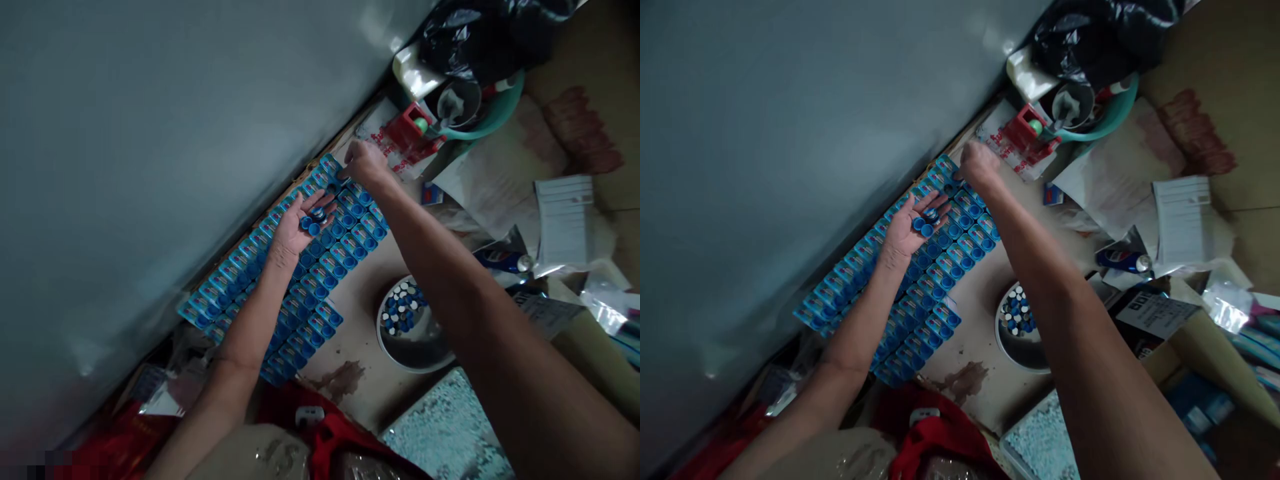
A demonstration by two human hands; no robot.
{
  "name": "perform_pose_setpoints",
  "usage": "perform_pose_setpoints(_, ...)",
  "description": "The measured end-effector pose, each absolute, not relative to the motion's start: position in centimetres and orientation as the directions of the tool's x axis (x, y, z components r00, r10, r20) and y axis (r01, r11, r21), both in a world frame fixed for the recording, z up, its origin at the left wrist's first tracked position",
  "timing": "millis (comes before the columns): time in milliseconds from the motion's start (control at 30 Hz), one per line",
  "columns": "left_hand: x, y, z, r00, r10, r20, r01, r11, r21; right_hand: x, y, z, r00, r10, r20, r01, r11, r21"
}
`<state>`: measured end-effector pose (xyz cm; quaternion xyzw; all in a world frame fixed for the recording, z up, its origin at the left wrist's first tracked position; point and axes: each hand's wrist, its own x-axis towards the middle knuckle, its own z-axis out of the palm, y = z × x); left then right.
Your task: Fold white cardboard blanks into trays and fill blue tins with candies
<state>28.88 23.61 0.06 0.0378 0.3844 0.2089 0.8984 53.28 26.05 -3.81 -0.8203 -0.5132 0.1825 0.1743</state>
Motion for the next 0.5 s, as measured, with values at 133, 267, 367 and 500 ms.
perform_pose_setpoints(133, 28.6, 22.6, 0.1, 0.606, 0.39, -0.693, -0.338, 0.915, 0.22, 48.9, 22.3, 1.4, 0.426, 0.883, -0.198, 0.74, -0.465, -0.486)
perform_pose_setpoints(267, 29.0, 21.7, 0.0, 0.617, 0.375, -0.692, -0.342, 0.92, 0.193, 45.8, 18.5, 4.1, 0.203, 0.913, -0.353, 0.695, -0.389, -0.605)
perform_pose_setpoints(367, 29.7, 21.0, 0.2, 0.632, 0.363, -0.685, -0.35, 0.922, 0.166, 44.9, 17.1, 4.4, 0.027, 0.9, -0.435, 0.526, -0.383, -0.759)
perform_pose_setpoints(500, 30.3, 20.3, 0.6, 0.596, 0.368, -0.713, -0.379, 0.912, 0.154, 44.7, 16.1, 4.0, 0.103, 0.9, -0.424, 0.371, -0.43, -0.823)
